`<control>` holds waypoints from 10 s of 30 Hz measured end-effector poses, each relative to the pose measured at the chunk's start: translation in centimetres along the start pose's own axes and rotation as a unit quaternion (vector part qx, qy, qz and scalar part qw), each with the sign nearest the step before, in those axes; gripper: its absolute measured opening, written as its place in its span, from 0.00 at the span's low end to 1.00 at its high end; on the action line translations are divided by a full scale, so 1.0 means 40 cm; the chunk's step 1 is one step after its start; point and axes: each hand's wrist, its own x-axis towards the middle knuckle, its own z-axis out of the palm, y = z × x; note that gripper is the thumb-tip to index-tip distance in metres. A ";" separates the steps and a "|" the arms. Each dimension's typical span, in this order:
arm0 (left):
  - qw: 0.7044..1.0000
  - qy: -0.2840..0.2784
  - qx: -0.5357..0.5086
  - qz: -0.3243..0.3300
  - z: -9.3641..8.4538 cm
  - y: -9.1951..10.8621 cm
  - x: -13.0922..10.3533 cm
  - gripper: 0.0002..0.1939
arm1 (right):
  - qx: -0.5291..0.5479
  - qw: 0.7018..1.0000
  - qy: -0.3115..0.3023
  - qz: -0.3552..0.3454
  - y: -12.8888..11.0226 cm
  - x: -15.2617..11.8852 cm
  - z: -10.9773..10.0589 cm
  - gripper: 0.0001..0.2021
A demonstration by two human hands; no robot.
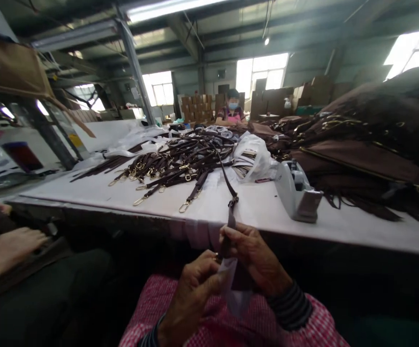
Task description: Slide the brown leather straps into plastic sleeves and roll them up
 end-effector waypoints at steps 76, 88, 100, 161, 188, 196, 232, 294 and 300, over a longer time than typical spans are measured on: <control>0.983 0.103 0.153 0.021 -0.149 -0.079 -0.025 0.11 | -0.067 0.997 -0.007 0.022 -0.096 0.099 0.031 0.17; 0.993 0.059 -0.069 -0.075 -0.127 -0.050 -0.005 0.15 | -0.005 0.999 0.021 -0.044 -0.117 0.106 0.042 0.17; 0.985 -0.007 -0.143 -0.099 -0.105 -0.024 0.021 0.20 | -0.232 0.943 0.058 -0.232 -0.197 0.049 0.059 0.07; 0.987 0.026 -0.079 -0.138 -0.041 0.020 0.084 0.18 | -0.086 0.994 -0.004 -0.066 -0.121 0.005 0.046 0.13; 0.975 -0.091 0.183 -0.082 -0.051 0.076 0.112 0.17 | -0.154 0.984 -0.073 -0.057 -0.110 -0.046 -0.005 0.10; 0.945 -0.252 -0.046 -0.205 -0.076 0.051 0.132 0.22 | -0.152 0.965 -0.206 -0.064 -0.131 -0.037 -0.035 0.05; 0.966 -0.013 0.255 0.046 -0.040 0.030 0.112 0.20 | -0.159 0.981 -0.017 -0.110 -0.035 -0.077 0.020 0.07; 0.956 -0.285 0.046 -0.059 -0.119 0.046 0.196 0.29 | -0.070 0.991 -0.026 -0.107 -0.137 -0.020 0.016 0.06; 0.949 -0.274 0.034 -0.154 -0.083 0.029 0.168 0.21 | -0.121 0.986 -0.016 -0.115 -0.145 -0.023 0.011 0.07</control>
